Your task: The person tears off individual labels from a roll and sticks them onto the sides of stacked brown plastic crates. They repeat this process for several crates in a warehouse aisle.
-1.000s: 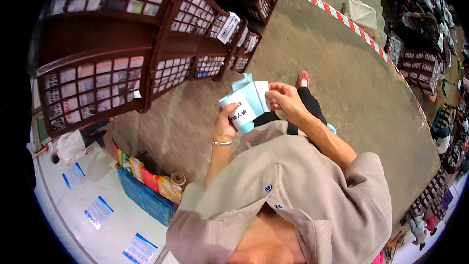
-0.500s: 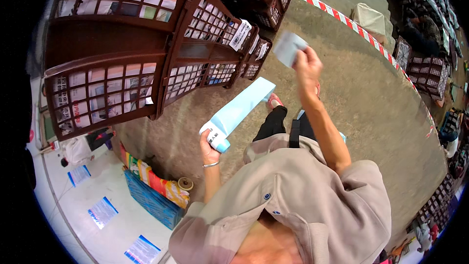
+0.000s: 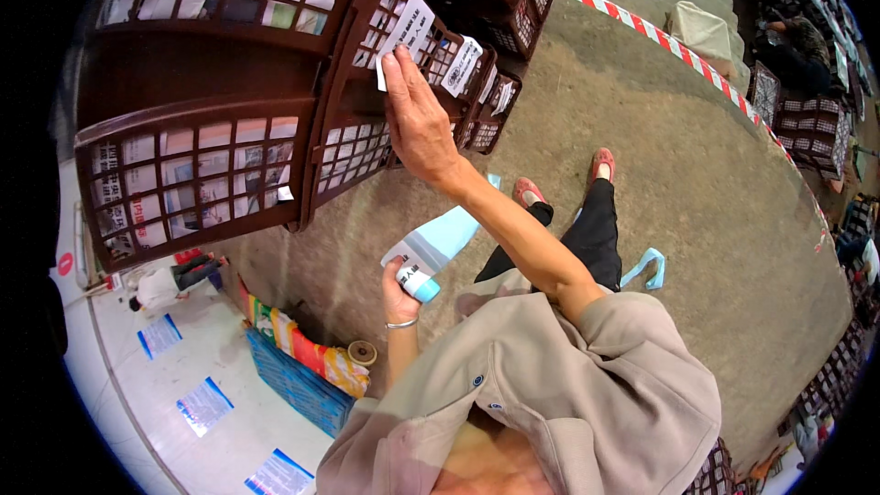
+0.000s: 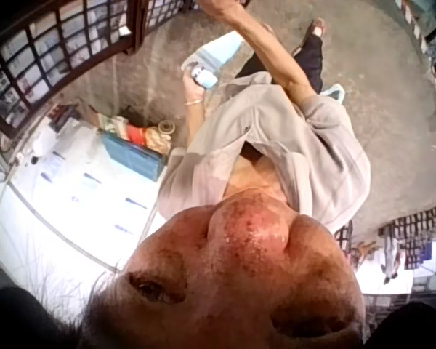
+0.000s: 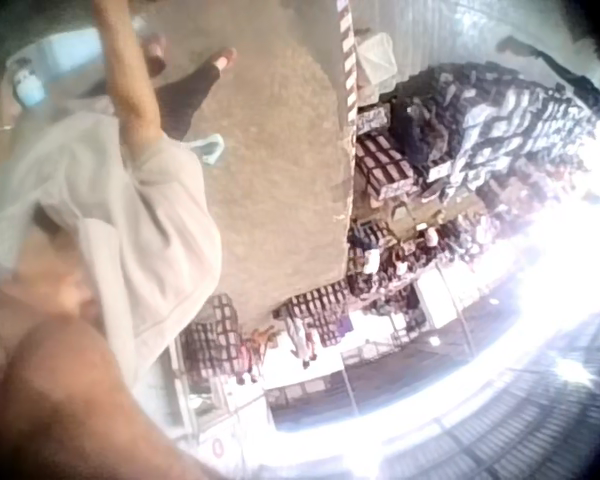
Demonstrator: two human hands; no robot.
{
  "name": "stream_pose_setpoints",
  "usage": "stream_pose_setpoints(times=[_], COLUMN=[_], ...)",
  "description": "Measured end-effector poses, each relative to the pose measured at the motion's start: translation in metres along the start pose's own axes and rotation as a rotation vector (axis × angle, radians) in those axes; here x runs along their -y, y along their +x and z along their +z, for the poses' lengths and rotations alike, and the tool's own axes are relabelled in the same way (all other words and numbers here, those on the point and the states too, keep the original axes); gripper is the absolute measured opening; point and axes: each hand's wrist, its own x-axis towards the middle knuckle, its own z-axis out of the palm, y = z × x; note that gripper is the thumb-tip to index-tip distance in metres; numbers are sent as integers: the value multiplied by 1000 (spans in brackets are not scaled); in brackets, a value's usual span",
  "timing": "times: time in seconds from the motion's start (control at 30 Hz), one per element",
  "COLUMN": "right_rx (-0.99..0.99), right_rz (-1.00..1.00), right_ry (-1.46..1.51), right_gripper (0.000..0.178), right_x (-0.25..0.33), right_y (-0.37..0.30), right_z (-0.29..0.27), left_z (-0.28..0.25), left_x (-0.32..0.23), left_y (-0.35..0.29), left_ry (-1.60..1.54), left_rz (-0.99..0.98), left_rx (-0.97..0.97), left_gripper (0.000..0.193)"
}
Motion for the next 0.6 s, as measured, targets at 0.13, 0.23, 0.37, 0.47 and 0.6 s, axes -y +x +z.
stream_pose_setpoints(times=[0.13,0.23,0.37,0.47,0.6], right_rx=[210,159,130,-22,260], right_rz=[21,446,854,956,718], right_ry=[62,698,1309,1116,628], right_gripper=[40,28,24,21,29], right_x=[4,-9,-73,-109,-73], right_y=[-2,19,67,64,5], right_z=[-25,-24,-10,-8,-44], left_z=[7,11,38,61,76], left_x=[-2,0,1,1,-3], left_y=[1,3,-3,-11,-16], left_ry=[-40,-52,-24,-64,-36], left_rz=[-6,-35,-19,-34,-43], left_rx=[7,38,160,180,290], left_gripper=[20,22,31,35,36])
